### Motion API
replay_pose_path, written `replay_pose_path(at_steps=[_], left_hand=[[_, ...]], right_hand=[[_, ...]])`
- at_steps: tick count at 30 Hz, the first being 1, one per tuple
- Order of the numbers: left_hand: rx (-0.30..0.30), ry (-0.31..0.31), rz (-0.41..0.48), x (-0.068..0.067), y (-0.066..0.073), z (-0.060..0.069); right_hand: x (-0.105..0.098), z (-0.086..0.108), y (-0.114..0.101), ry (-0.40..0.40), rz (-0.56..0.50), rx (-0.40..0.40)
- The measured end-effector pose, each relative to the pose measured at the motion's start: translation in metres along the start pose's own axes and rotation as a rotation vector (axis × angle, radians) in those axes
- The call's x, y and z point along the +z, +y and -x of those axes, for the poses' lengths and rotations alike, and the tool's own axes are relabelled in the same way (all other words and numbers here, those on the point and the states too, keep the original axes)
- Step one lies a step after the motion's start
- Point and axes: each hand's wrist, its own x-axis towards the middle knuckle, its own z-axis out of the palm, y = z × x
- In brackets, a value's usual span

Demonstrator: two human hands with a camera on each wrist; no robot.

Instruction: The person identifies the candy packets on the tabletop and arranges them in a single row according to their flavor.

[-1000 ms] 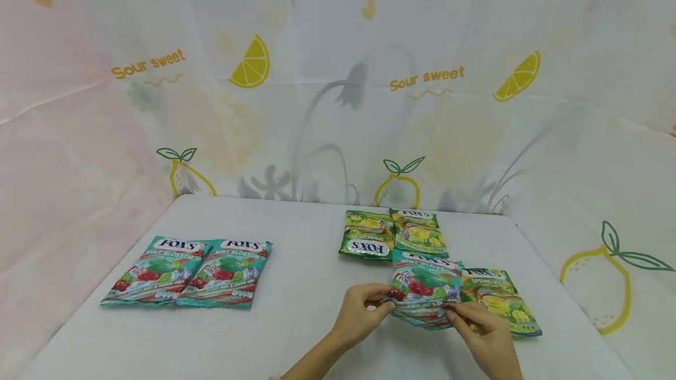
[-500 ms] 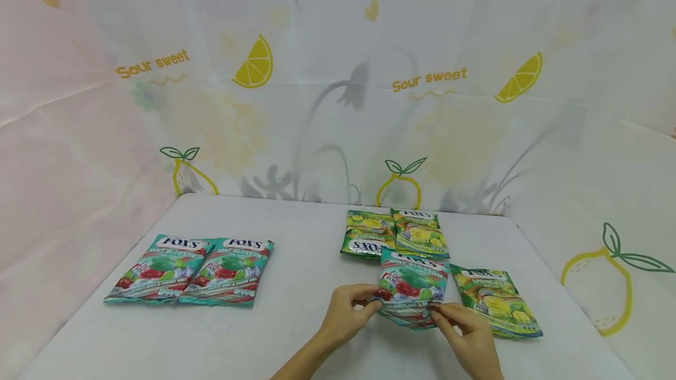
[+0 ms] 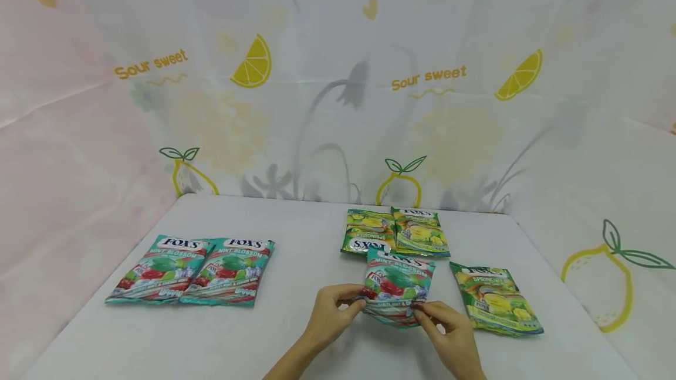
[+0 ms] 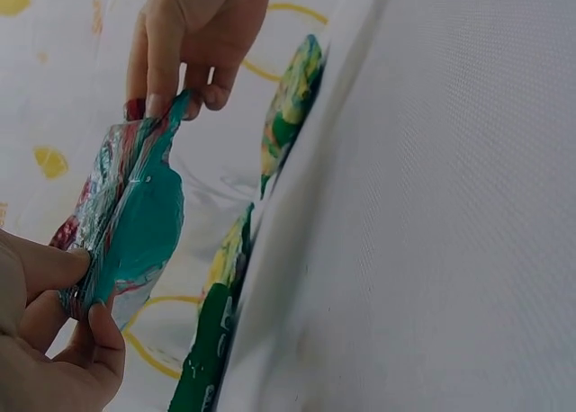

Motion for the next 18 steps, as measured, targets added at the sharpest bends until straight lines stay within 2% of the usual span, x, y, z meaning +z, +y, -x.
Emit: replay_pose_path(at_steps=[7, 18], left_hand=[[0.011, 0.022, -0.017, -0.009, -0.002, 0.004], [-0.001, 0.089, -0.041, -0.024, -0.007, 0.009]], right_hand=[[0.011, -0.001, -0.003, 0.003, 0.043, 0.007], [0.026, -0.012, -0.002, -0.043, 0.083, -0.06]])
